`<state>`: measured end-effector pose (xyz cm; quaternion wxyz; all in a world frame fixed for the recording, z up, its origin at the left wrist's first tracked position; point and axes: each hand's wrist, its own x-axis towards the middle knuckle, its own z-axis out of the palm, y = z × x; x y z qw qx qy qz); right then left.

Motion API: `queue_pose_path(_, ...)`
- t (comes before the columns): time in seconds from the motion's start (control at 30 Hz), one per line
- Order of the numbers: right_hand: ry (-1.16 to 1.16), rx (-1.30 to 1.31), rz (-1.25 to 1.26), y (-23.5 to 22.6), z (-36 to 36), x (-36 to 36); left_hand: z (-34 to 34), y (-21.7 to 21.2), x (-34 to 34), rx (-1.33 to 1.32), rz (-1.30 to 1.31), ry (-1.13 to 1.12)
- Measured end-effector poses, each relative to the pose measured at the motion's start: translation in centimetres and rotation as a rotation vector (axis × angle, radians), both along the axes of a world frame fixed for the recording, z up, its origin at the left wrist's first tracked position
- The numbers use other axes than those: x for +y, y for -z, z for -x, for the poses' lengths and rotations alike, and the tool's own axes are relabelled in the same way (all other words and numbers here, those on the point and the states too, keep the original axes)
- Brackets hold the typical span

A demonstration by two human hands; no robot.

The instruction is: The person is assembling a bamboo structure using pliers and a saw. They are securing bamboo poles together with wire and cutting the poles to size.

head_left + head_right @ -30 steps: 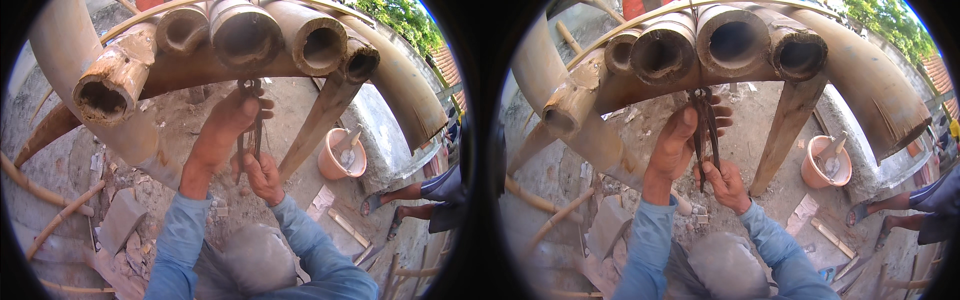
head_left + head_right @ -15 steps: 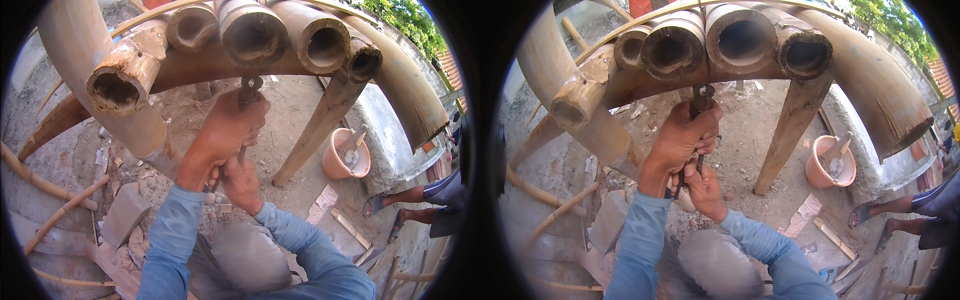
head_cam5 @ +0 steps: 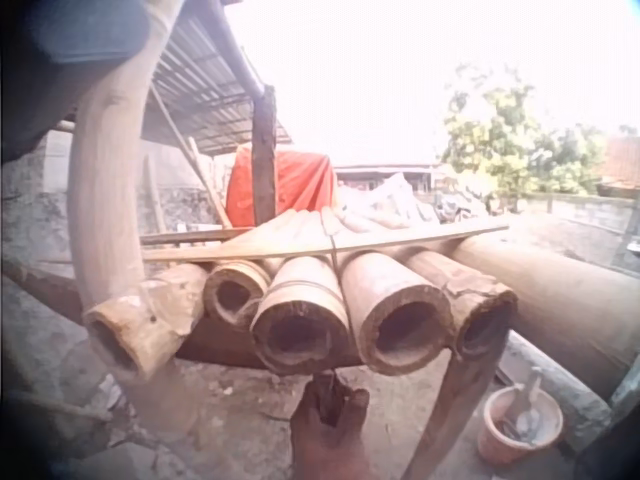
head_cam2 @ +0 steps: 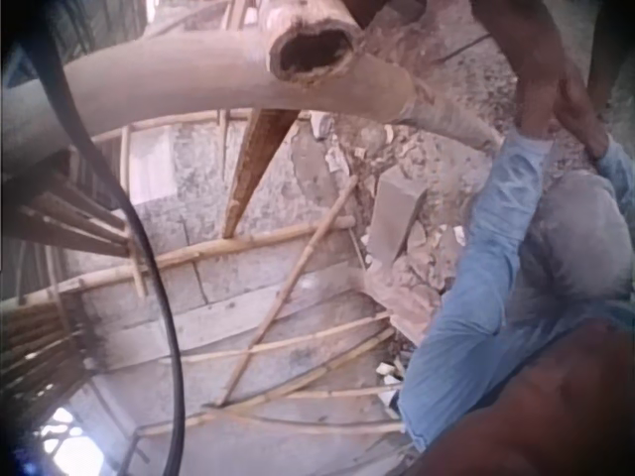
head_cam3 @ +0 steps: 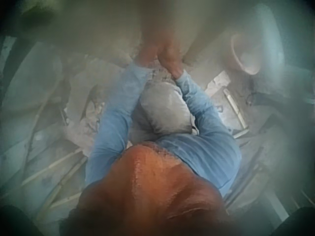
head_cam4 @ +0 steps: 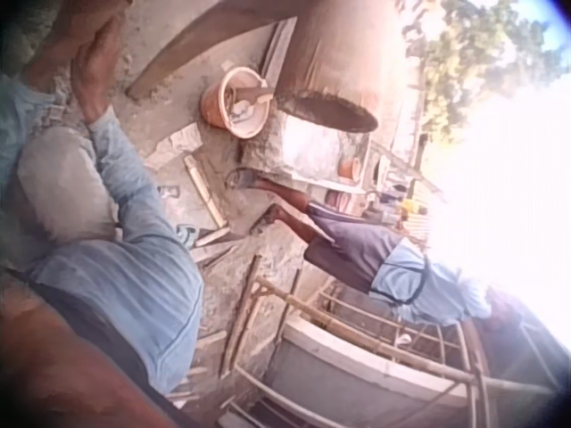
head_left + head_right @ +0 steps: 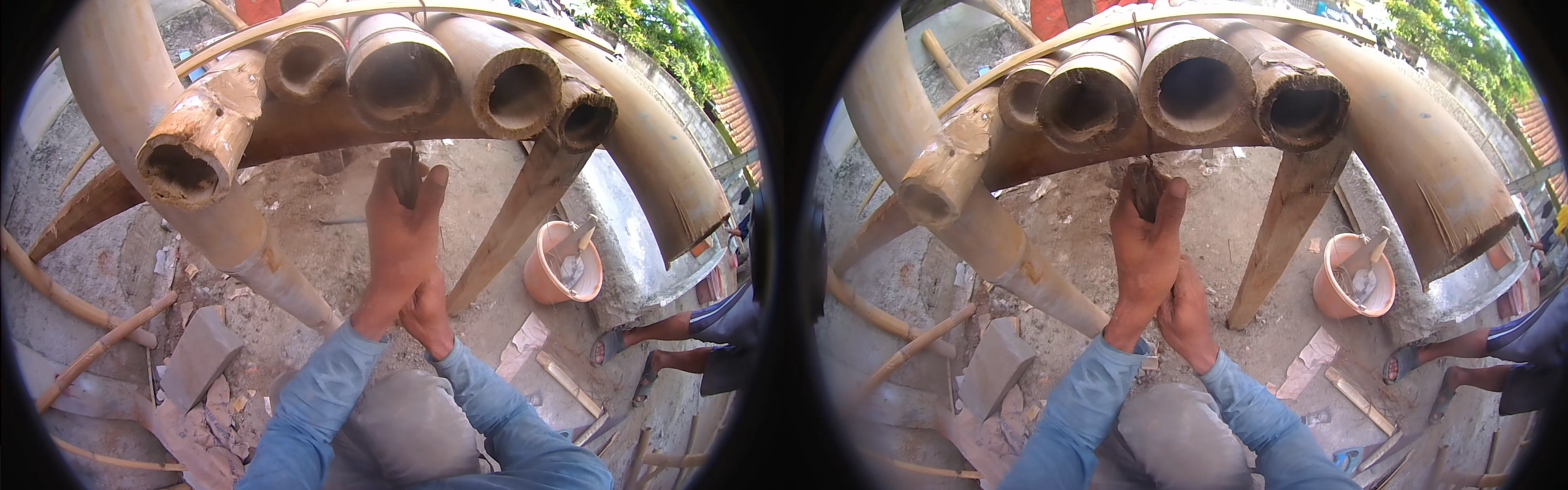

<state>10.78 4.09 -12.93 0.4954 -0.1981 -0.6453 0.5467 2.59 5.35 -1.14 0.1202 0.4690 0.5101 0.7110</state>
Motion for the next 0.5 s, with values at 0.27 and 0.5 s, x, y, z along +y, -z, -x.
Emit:
queue_pose_path(0.27,-0.449,0.282,0.301,-0.2,-3.1,3.0,4.7,-1.2,-1.3,-0.274,0.049,0.617)
queue_pose_path(0.5,-0.230,0.173,0.126,-2.8,-3.1,2.3,5.5,-1.7,-1.0,-0.233,0.083,0.656)
